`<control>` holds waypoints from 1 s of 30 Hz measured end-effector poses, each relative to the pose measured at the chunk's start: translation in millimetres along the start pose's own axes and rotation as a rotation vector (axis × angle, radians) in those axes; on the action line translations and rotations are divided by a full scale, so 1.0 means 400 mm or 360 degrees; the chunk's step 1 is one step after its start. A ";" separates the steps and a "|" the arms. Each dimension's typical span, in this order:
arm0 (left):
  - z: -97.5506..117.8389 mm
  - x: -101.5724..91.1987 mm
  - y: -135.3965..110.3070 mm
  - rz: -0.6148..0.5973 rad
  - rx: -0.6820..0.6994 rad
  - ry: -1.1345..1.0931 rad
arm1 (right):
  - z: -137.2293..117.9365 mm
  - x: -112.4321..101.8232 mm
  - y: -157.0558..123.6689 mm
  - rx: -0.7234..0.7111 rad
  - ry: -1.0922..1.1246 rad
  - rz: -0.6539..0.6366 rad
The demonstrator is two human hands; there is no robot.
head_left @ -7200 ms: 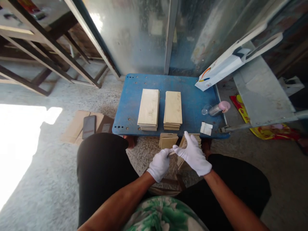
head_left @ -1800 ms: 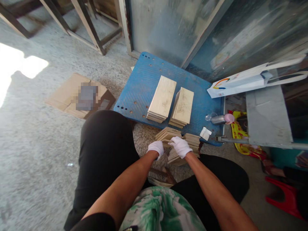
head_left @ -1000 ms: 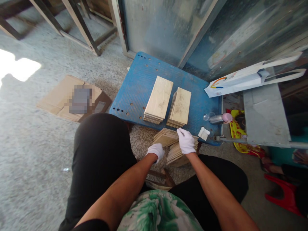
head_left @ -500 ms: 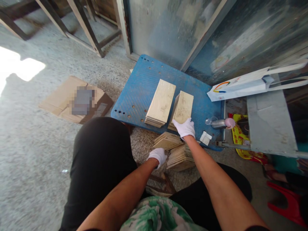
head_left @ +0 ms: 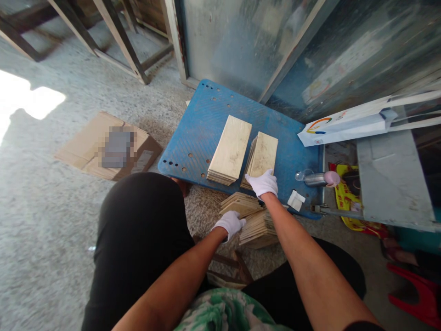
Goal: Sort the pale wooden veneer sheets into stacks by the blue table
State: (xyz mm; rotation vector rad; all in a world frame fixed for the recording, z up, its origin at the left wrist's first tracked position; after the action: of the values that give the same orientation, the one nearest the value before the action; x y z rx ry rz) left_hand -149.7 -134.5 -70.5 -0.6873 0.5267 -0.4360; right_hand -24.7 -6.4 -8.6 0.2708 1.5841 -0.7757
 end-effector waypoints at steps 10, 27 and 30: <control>0.042 -0.030 0.059 0.0296 -0.0011 -0.0881 | 0.057 0.015 -0.088 -0.0003 -0.0148 -0.0087; 0.080 -0.008 -0.004 -0.0269 0.0086 -0.1200 | 0.169 0.058 -0.253 0.0089 0.0059 -0.0041; 0.076 -0.020 -0.025 -0.0453 0.0067 -0.1198 | 0.202 0.065 -0.266 0.0051 0.0118 -0.0070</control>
State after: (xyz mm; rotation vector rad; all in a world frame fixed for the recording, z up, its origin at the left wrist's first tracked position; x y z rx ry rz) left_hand -140.0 -122.6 -41.3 -0.8272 -0.2935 -0.4151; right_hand -28.3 -142.1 2.1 0.2914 1.6530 -0.8339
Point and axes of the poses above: each hand's wrist, its own y-axis towards the middle knuckle, its own x-axis out of the palm, z = x × y, the point moved 2 cm from there along y, towards the middle knuckle, and after that the axes turned 7 degrees about z, right-handed, at the moved point
